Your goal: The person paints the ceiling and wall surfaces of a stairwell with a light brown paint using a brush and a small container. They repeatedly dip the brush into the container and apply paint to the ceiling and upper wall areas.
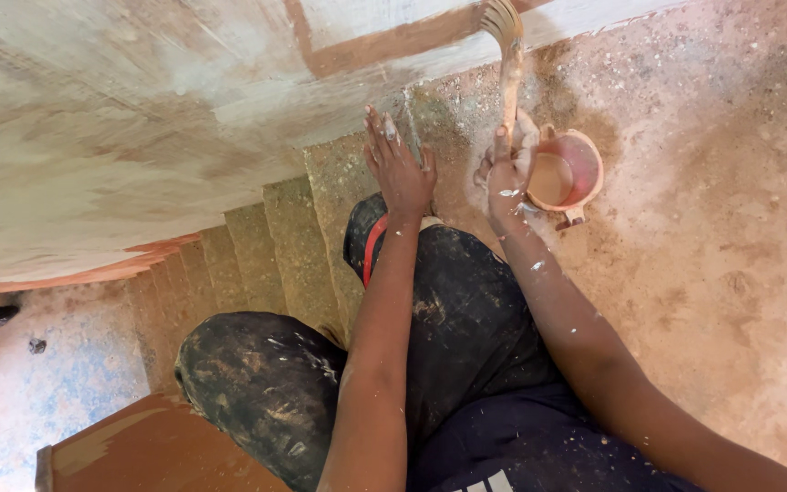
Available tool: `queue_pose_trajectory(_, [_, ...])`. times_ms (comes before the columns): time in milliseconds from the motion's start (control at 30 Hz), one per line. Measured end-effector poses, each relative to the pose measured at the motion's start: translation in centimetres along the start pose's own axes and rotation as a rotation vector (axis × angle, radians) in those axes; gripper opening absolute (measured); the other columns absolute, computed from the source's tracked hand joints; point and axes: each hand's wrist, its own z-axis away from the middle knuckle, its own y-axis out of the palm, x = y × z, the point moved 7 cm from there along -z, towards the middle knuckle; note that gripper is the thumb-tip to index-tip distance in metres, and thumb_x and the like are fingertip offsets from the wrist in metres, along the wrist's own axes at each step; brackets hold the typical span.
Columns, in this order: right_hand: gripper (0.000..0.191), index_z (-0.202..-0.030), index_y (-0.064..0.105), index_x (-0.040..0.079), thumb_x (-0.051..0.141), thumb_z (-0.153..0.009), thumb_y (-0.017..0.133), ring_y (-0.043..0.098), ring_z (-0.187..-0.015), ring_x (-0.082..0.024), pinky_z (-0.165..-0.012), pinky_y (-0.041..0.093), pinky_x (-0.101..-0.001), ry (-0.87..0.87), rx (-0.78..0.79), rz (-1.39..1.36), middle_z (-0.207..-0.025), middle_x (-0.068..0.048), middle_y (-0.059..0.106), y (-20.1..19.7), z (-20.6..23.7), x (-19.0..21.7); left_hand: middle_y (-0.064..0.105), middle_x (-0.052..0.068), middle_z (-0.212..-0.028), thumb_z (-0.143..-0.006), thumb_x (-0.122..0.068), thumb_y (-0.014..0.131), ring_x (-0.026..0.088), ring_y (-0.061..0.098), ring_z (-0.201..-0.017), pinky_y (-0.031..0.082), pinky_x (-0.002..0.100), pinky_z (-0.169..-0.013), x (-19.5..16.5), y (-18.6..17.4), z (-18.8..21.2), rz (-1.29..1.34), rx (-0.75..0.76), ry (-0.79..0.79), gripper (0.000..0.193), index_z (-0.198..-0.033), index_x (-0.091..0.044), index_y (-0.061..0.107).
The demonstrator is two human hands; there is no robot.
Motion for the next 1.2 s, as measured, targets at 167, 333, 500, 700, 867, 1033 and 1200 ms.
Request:
queue_pose_trajectory(167, [0.038, -0.145, 0.046, 0.014, 0.016, -0.108, 0.053, 0.042, -0.049, -0.006, -0.039, 0.032, -0.0232, 0.233, 0.121, 0.079, -0.075, 0.002, 0.05, 1.1, 1.2, -2.3, 0.013, 0.022, -0.169, -0.092, -0.029, 0.063, 0.04, 0.016, -0.158, 0.023, 0.062, -0.122, 0.1, 0.0, 0.0, -0.014, 0.017, -0.012, 0.079, -0.153, 0.009, 0.03])
queue_pose_trajectory(333, [0.036, -0.143, 0.05, 0.018, 0.016, -0.107, 0.054, 0.04, -0.052, -0.004, -0.041, 0.032, -0.0208, 0.356, 0.268, 0.076, -0.074, 0.004, 0.047, 1.1, 1.9, -2.9, 0.013, 0.022, -0.17, -0.094, -0.03, 0.063, 0.04, 0.016, -0.158, 0.023, 0.062, -0.122, -0.1, 0.0, -0.2, -0.034, 0.031, -0.01, 0.077, -0.153, 0.009, 0.031])
queue_pose_trajectory(500, [0.03, -0.136, 0.053, 0.017, 0.021, -0.106, 0.056, 0.041, -0.05, -0.004, -0.038, 0.033, -0.0203, 0.091, -0.125, -0.138, -0.071, 0.005, 0.047, -1.9, -0.6, -0.5, 0.014, 0.022, -0.169, -0.091, -0.031, 0.065, 0.039, 0.018, -0.158, 0.025, 0.061, -0.122, 0.2, 0.3, -0.1, -0.01, 0.036, -0.033, 0.08, -0.152, 0.008, 0.032])
queue_pose_trajectory(700, [0.025, -0.127, 0.057, 0.016, 0.026, -0.105, 0.059, 0.043, -0.047, -0.005, -0.035, 0.034, -0.0197, 0.416, 0.144, -0.113, -0.067, 0.006, 0.047, 1.1, 0.4, -2.5, 0.013, 0.025, -0.169, -0.093, -0.028, 0.066, 0.042, 0.015, -0.157, 0.023, 0.063, -0.12, 0.5, 0.8, 0.0, -0.032, 0.041, -0.013, 0.081, -0.154, 0.01, 0.03])
queue_pose_trajectory(867, [0.024, -0.123, 0.055, 0.013, 0.029, -0.106, 0.059, 0.045, -0.049, -0.006, -0.037, 0.036, -0.0204, 0.654, 0.412, -0.038, -0.069, 0.006, 0.048, 2.8, 2.9, -4.0, 0.012, 0.025, -0.168, -0.087, -0.033, 0.067, 0.04, 0.01, -0.161, 0.02, 0.061, -0.127, 1.2, 2.5, 0.2, -0.227, 0.294, -0.062, 0.066, -0.14, -0.003, 0.041])
queue_pose_trajectory(1033, [0.028, -0.122, 0.045, 0.015, 0.037, -0.107, 0.054, 0.043, -0.043, -0.009, -0.033, 0.037, -0.0244, 0.189, -0.067, -0.299, -0.064, 0.003, 0.047, -0.6, 0.0, -1.7, 0.013, 0.024, -0.169, -0.095, -0.032, 0.063, 0.039, 0.015, -0.157, 0.022, 0.064, -0.122, 0.5, 1.0, 0.1, -0.016, 0.059, -0.018, 0.08, -0.155, 0.007, 0.028])
queue_pose_trajectory(1200, [0.041, -0.139, 0.044, 0.022, 0.024, -0.101, 0.059, 0.048, -0.05, -0.009, -0.039, 0.04, -0.0244, 0.154, -0.005, -0.232, -0.071, 0.002, 0.055, -0.3, -2.1, -0.2, 0.012, 0.023, -0.169, -0.094, -0.031, 0.064, 0.04, 0.016, -0.158, 0.023, 0.062, -0.122, 0.7, 1.3, 0.2, -0.015, 0.089, -0.046, 0.081, -0.156, 0.007, 0.026])
